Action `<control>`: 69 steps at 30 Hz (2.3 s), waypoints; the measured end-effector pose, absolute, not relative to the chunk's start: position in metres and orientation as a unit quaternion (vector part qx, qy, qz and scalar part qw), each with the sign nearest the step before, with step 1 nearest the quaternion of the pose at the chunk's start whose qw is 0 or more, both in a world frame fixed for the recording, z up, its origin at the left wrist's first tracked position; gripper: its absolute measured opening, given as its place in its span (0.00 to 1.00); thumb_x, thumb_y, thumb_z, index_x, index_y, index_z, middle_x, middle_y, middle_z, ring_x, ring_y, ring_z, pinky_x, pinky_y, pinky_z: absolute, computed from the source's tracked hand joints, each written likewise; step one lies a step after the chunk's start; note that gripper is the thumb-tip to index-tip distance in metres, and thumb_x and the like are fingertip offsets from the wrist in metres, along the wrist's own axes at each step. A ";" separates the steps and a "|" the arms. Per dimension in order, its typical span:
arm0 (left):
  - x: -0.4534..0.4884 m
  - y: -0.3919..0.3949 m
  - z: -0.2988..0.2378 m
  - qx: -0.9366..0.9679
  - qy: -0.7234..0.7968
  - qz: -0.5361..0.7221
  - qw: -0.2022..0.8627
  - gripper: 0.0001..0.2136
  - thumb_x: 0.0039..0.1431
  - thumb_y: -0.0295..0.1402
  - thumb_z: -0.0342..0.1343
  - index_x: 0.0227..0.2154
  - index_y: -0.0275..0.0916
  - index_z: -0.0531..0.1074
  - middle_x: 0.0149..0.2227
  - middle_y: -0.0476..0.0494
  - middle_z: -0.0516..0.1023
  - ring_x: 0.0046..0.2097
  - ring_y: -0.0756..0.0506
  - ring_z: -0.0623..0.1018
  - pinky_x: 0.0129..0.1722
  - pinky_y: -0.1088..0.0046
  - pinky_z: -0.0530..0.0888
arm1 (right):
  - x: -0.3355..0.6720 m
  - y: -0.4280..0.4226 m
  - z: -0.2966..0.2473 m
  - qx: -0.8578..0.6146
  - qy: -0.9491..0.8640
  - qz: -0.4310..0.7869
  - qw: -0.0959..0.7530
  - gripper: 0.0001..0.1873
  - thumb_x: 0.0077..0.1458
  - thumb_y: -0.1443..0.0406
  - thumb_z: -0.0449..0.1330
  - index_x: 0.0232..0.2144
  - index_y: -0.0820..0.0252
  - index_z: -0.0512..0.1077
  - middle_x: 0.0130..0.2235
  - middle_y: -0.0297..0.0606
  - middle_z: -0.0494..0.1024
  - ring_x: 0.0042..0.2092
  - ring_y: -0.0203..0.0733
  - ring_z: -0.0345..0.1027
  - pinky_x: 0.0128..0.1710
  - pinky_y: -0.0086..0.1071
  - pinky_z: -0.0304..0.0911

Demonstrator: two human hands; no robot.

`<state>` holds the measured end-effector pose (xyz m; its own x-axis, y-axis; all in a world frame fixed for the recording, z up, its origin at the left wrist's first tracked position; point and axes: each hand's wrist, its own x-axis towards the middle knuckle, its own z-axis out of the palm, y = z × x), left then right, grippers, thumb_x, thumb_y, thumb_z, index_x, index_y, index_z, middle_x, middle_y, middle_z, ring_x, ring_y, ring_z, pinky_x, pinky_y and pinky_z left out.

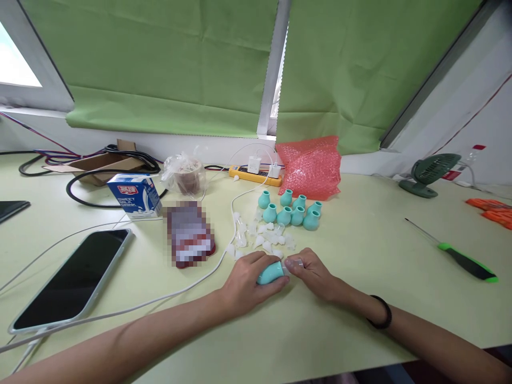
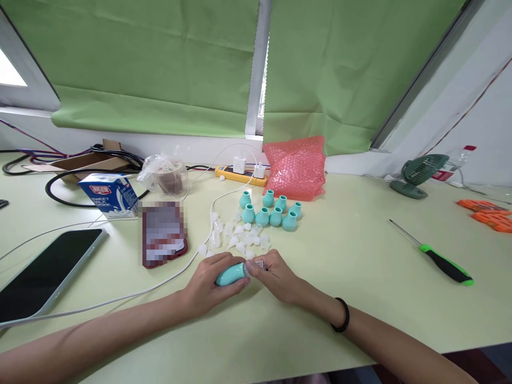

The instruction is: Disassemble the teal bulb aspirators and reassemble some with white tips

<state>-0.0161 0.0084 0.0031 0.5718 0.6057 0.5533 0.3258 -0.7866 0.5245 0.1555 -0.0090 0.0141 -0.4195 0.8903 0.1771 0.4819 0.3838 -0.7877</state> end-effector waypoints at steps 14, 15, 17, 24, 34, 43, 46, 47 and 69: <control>-0.015 0.010 -0.003 0.873 0.285 0.371 0.139 0.11 0.52 0.38 0.49 0.33 0.36 0.68 0.24 0.47 0.70 0.27 0.50 0.70 0.25 0.76 0.66 | 0.151 -0.011 0.009 -0.483 -0.679 0.461 0.305 0.25 0.52 0.50 0.43 0.14 0.60 0.46 0.17 0.27 0.43 0.20 0.28 0.36 0.19 0.28 0.36; -0.015 0.010 -0.003 0.873 0.283 0.373 0.136 0.11 0.52 0.38 0.49 0.33 0.36 0.68 0.24 0.47 0.69 0.26 0.50 0.70 0.25 0.76 0.66 | 0.151 -0.011 0.008 -0.482 -0.677 0.464 0.307 0.25 0.53 0.50 0.43 0.14 0.60 0.47 0.17 0.26 0.43 0.20 0.28 0.36 0.19 0.28 0.36; -0.015 0.010 -0.004 0.873 0.281 0.377 0.130 0.11 0.52 0.38 0.49 0.33 0.35 0.68 0.23 0.47 0.69 0.26 0.50 0.70 0.25 0.77 0.66 | 0.151 -0.012 0.008 -0.478 -0.671 0.473 0.312 0.24 0.53 0.51 0.43 0.14 0.60 0.47 0.17 0.26 0.43 0.20 0.28 0.36 0.18 0.28 0.35; -0.015 0.009 -0.003 0.878 0.273 0.376 0.117 0.10 0.52 0.37 0.49 0.33 0.35 0.67 0.23 0.47 0.68 0.26 0.50 0.69 0.24 0.77 0.65 | 0.148 -0.012 0.010 -0.471 -0.645 0.514 0.312 0.25 0.53 0.51 0.43 0.13 0.60 0.48 0.14 0.25 0.46 0.18 0.27 0.36 0.18 0.28 0.35; -0.017 0.009 -0.002 0.883 0.276 0.360 0.120 0.11 0.54 0.39 0.48 0.33 0.35 0.67 0.26 0.46 0.69 0.28 0.49 0.69 0.25 0.76 0.66 | 0.145 -0.010 0.010 -0.487 -0.607 0.547 0.307 0.27 0.51 0.49 0.43 0.10 0.60 0.50 0.11 0.24 0.48 0.15 0.25 0.37 0.16 0.27 0.35; -0.016 0.009 -0.001 0.879 0.286 0.359 0.129 0.12 0.54 0.39 0.48 0.34 0.35 0.67 0.27 0.45 0.70 0.30 0.48 0.70 0.28 0.74 0.68 | 0.142 -0.013 0.010 -0.495 -0.605 0.536 0.318 0.27 0.52 0.49 0.42 0.11 0.60 0.49 0.11 0.24 0.47 0.16 0.26 0.37 0.16 0.27 0.35; -0.015 0.010 0.001 0.866 0.306 0.355 0.176 0.12 0.51 0.38 0.51 0.36 0.36 0.68 0.29 0.46 0.72 0.31 0.48 0.72 0.29 0.74 0.68 | 0.144 -0.011 0.011 -0.493 -0.625 0.513 0.320 0.26 0.52 0.50 0.42 0.12 0.60 0.49 0.13 0.25 0.46 0.17 0.27 0.37 0.17 0.27 0.37; -0.015 0.010 0.001 0.858 0.311 0.359 0.195 0.12 0.50 0.38 0.52 0.36 0.37 0.68 0.29 0.46 0.72 0.32 0.48 0.72 0.30 0.75 0.69 | 0.145 -0.010 0.012 -0.492 -0.636 0.495 0.328 0.25 0.52 0.50 0.42 0.13 0.60 0.49 0.14 0.25 0.46 0.18 0.27 0.38 0.18 0.26 0.38; -0.013 0.010 0.002 0.850 0.300 0.360 0.242 0.11 0.50 0.37 0.53 0.33 0.36 0.69 0.27 0.46 0.73 0.28 0.50 0.72 0.28 0.77 0.68 | 0.157 -0.004 0.007 -0.418 -0.816 0.171 0.360 0.17 0.56 0.64 0.41 0.16 0.60 0.46 0.17 0.27 0.45 0.18 0.28 0.40 0.19 0.26 0.41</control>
<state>-0.0135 0.0102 0.0016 0.5612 0.6842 0.4657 0.3360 -0.7026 0.6273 0.1566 -0.0039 0.0074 -0.3909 0.8058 0.4448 0.5601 0.5917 -0.5798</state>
